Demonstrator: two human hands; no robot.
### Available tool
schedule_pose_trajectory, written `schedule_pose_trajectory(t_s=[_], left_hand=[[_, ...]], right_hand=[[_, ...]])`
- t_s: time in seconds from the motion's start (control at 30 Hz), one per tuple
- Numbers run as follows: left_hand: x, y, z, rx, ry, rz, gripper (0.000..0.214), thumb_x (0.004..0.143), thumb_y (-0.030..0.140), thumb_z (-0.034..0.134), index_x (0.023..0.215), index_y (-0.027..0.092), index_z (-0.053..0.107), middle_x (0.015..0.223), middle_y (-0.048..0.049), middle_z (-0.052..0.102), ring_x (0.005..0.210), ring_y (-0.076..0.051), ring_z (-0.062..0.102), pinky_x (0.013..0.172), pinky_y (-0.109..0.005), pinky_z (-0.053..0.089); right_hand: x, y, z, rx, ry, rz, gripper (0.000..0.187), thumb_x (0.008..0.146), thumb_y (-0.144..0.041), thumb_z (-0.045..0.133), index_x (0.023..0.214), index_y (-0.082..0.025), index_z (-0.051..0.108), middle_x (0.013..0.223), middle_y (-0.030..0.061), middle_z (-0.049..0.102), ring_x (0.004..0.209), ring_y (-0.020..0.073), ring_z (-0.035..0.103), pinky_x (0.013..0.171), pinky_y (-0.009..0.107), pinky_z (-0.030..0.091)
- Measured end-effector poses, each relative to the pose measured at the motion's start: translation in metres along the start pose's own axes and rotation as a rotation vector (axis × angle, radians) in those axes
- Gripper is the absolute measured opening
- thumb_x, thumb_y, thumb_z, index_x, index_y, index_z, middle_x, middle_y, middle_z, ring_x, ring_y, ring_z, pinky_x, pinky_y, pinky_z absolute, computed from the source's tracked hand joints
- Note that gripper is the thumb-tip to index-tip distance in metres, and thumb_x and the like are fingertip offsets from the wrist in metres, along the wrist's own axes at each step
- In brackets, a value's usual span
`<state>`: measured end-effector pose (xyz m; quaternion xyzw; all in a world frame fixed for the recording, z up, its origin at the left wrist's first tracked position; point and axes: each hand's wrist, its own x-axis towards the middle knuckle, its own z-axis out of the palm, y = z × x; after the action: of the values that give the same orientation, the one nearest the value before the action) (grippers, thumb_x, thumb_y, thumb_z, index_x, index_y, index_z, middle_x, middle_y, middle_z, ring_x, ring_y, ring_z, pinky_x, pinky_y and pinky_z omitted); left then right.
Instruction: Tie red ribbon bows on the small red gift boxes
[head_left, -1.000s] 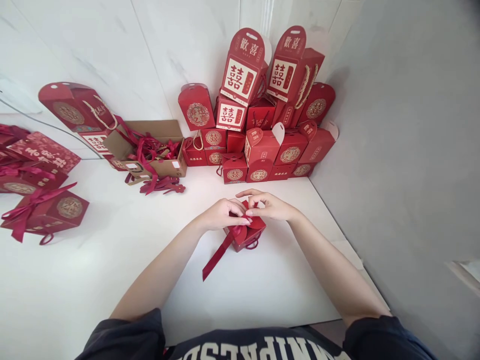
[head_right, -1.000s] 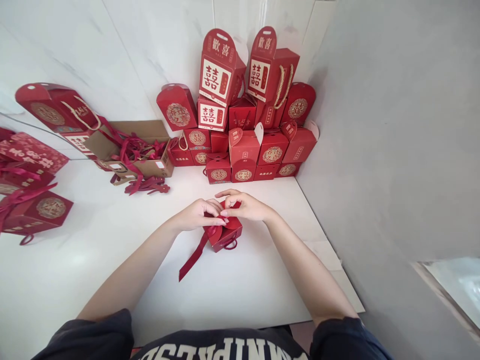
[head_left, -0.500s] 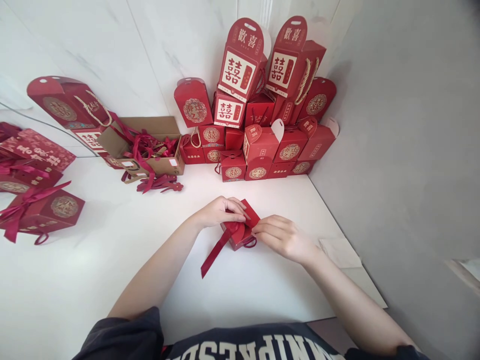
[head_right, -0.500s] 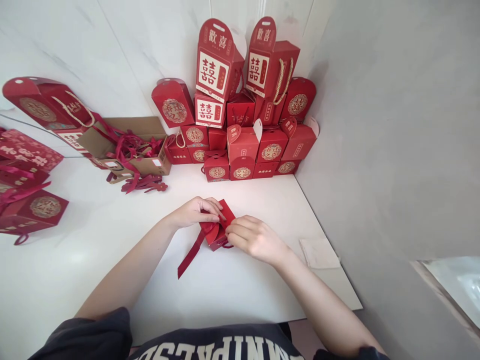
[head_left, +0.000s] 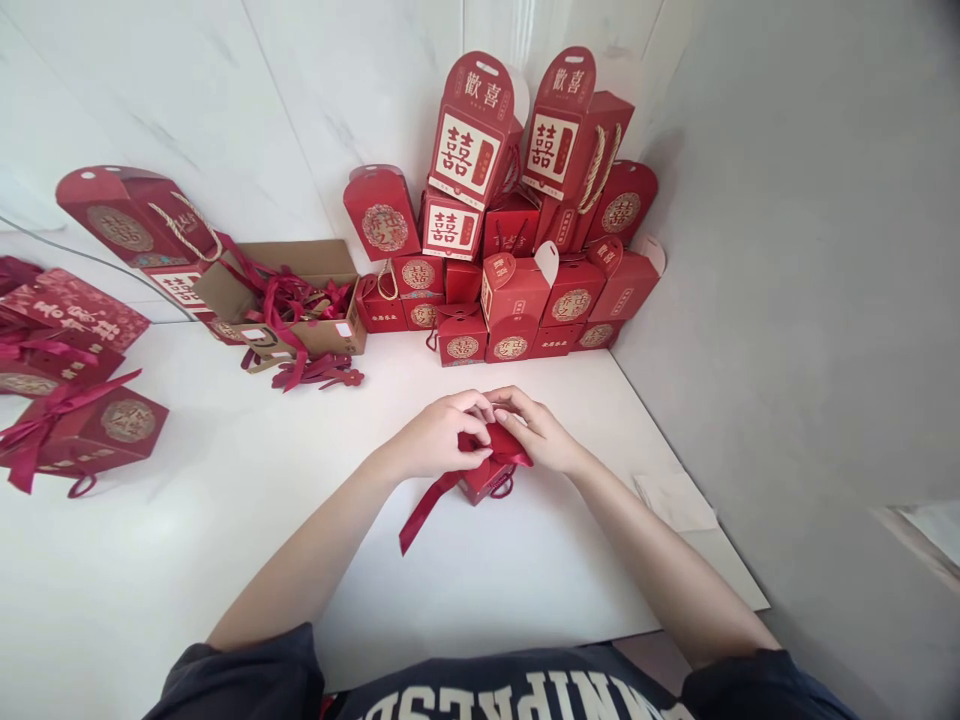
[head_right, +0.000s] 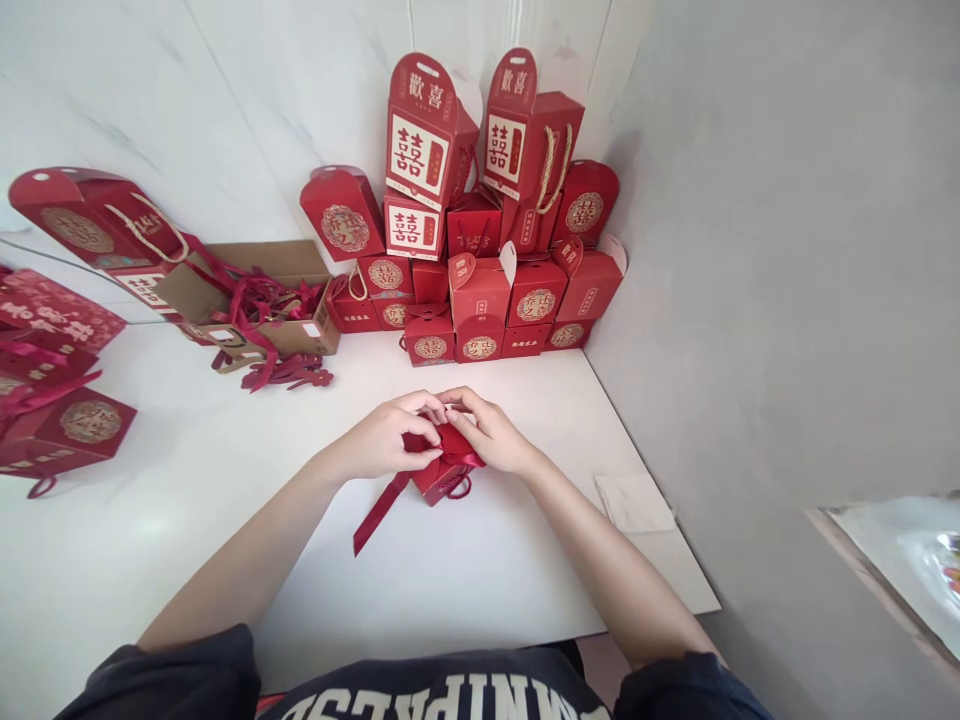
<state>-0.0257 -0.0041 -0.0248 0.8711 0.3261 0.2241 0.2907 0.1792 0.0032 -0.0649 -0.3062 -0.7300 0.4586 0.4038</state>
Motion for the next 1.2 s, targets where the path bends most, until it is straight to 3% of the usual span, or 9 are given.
schedule_pose_trajectory(t_s=[0.17,0.37,0.57,0.7,0.83,1.07,1.2], left_hand=[[-0.006,0.013,-0.009,0.326,0.012,0.044,0.014,0.084,0.016,0.056,0.080,0.018,0.069,0.113,-0.0035,0.060,0.082,-0.013,0.064,0.077,-0.027,0.050],[-0.011,-0.004,-0.007,0.744,0.099,0.234,0.024,0.093,0.017,0.043,0.087,0.015,0.065,0.103,-0.0059,0.064,0.062,-0.011,0.059,0.059,-0.028,0.047],[-0.011,-0.025,0.000,0.596,0.238,0.315,0.016,0.092,0.018,0.050,0.087,0.018,0.065,0.094,-0.0033,0.063,0.066,-0.009,0.060,0.064,-0.022,0.050],[-0.012,-0.032,0.003,0.507,0.336,0.362,0.009,0.089,0.017,0.056,0.088,0.018,0.065,0.090,-0.0021,0.063,0.067,-0.008,0.061,0.061,-0.019,0.051],[-0.013,-0.033,0.004,0.459,0.344,0.360,0.007,0.088,0.016,0.057,0.087,0.017,0.065,0.089,-0.0024,0.063,0.067,-0.008,0.061,0.061,-0.018,0.051],[-0.014,-0.035,0.006,0.461,0.336,0.353,0.007,0.087,0.016,0.058,0.087,0.017,0.065,0.091,-0.0022,0.064,0.067,-0.007,0.061,0.061,-0.018,0.051],[-0.015,-0.036,0.006,0.486,0.340,0.354,0.007,0.087,0.017,0.059,0.086,0.018,0.066,0.089,-0.0016,0.063,0.063,-0.006,0.059,0.058,-0.018,0.049]], right_hand=[[0.003,-0.004,-0.005,-0.234,-0.123,-0.178,0.027,0.099,-0.030,0.042,0.109,-0.027,0.067,0.116,0.0050,0.067,0.113,0.0228,0.058,0.101,0.042,0.043],[0.005,-0.005,-0.007,-0.441,-0.091,-0.220,0.024,0.096,-0.023,0.051,0.109,-0.028,0.071,0.102,0.0058,0.070,0.096,0.0231,0.058,0.088,0.042,0.047],[0.012,0.001,-0.004,-0.388,-0.023,-0.185,0.010,0.087,-0.024,0.066,0.092,-0.027,0.075,0.088,0.0036,0.068,0.086,0.0200,0.057,0.082,0.036,0.047],[0.013,0.001,0.000,-0.428,0.004,-0.207,0.007,0.084,-0.019,0.067,0.085,-0.024,0.072,0.085,0.0022,0.068,0.083,0.0189,0.059,0.083,0.037,0.044],[0.010,-0.002,0.003,-0.517,0.033,-0.211,0.011,0.080,-0.012,0.065,0.083,-0.023,0.066,0.084,0.0012,0.067,0.083,0.0199,0.059,0.084,0.038,0.042],[0.008,-0.004,0.006,-0.384,-0.005,-0.224,0.022,0.082,-0.008,0.058,0.098,-0.023,0.058,0.092,-0.0005,0.067,0.086,0.0175,0.062,0.105,0.043,0.036],[0.004,-0.005,-0.001,-0.399,0.117,-0.201,0.013,0.085,-0.011,0.055,0.091,-0.023,0.057,0.086,0.0007,0.064,0.084,0.0183,0.061,0.102,0.044,0.039]])
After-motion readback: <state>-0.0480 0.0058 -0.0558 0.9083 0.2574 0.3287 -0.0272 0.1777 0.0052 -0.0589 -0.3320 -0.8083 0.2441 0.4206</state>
